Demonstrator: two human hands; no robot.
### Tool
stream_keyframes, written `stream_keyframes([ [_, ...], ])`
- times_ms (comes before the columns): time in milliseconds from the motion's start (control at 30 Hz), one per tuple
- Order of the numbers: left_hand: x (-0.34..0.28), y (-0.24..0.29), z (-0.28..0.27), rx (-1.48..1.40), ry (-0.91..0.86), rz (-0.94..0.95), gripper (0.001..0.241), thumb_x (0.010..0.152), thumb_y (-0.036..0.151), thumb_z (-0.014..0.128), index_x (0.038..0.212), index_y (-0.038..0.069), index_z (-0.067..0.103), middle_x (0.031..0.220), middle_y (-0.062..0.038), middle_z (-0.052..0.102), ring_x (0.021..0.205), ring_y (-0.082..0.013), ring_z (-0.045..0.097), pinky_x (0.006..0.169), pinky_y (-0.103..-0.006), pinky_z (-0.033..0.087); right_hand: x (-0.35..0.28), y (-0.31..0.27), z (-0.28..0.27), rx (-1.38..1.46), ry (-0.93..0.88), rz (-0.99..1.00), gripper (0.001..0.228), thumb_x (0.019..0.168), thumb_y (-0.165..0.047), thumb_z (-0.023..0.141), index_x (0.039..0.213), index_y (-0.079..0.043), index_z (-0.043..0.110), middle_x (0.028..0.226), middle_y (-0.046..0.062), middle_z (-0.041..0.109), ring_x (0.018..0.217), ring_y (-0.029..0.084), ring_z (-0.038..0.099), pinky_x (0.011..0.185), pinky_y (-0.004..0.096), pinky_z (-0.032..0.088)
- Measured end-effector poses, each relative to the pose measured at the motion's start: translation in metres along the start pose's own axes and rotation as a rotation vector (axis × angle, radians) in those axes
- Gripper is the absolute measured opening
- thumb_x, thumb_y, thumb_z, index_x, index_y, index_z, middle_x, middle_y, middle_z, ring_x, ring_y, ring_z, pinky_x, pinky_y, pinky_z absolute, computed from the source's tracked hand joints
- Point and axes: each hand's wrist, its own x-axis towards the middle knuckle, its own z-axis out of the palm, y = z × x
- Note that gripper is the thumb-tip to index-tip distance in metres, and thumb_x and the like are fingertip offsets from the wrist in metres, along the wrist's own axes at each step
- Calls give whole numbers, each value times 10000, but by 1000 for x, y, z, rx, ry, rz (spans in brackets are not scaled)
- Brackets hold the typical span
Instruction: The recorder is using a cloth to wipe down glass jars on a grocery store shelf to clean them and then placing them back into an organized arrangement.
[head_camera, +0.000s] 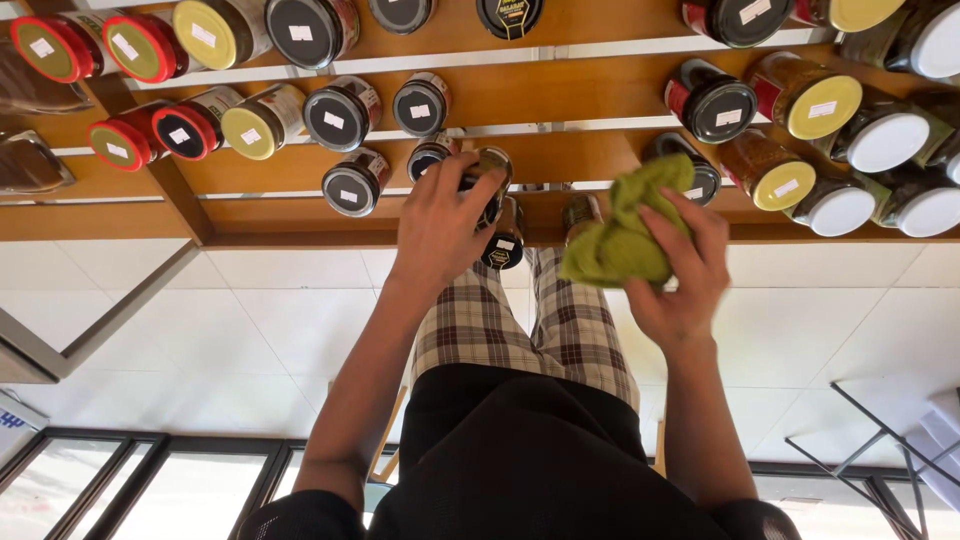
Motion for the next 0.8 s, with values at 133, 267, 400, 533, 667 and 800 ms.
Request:
stream_keyframes([
  [133, 4, -10, 31, 43, -70, 2, 580, 716, 162, 907, 1224, 151, 628, 1223, -109, 583, 1066, -338, 634, 848, -440, 566, -32, -7, -14, 40, 102, 59, 514, 761, 15, 651, 1274, -6, 672, 1407, 197, 603, 1278, 350, 621, 1066, 403, 537],
  [267, 6, -15, 48, 80, -108, 12, 617, 663, 132, 910, 1214, 153, 633, 1223, -123, 574, 1058, -348, 628, 880, -439, 573, -53, -4, -12, 116, 168, 136, 486, 793, 18, 661, 1279, 12, 664, 1386, 221, 603, 1236, 316, 659, 1059, 379, 564],
  [400, 10, -10, 48, 65, -144, 29, 610, 680, 121, 919, 1223, 144, 642, 1219, -123, 570, 1072, -344, 629, 885, -448, 565, -61, -5, -2, 203, 147, 202, 481, 781, 24, 649, 1262, 33, 659, 1363, 230, 589, 1237, 316, 660, 1073, 388, 572],
  [533, 23, 10, 27, 66, -134, 57, 685, 642, 116, 914, 1254, 184, 612, 1243, -96, 593, 1083, -333, 633, 927, -456, 560, -66, 4, 11, 205, 121, 192, 489, 797, 37, 664, 1286, 34, 640, 1374, 227, 584, 1262, 323, 648, 1089, 407, 563],
  [667, 27, 25, 9, -490, -62, -23, 804, 786, 195, 934, 1395, 84, 421, 1357, -109, 591, 1246, -279, 622, 1083, -405, 536, -68, 19, 25, 671, 230, 325, 596, 900, -41, 687, 1467, -6, 509, 1422, 199, 545, 1307, 286, 589, 1140, 387, 509],
  [800, 26, 38, -11, -1245, -123, -10, 828, 826, 162, 986, 1396, 106, 387, 1375, -92, 593, 1347, -200, 592, 1247, -359, 508, 0, -20, 5, 993, 139, 211, 733, 843, -180, 787, 1490, -74, 459, 1484, 182, 426, 1372, 309, 513, 1158, 417, 500],
])
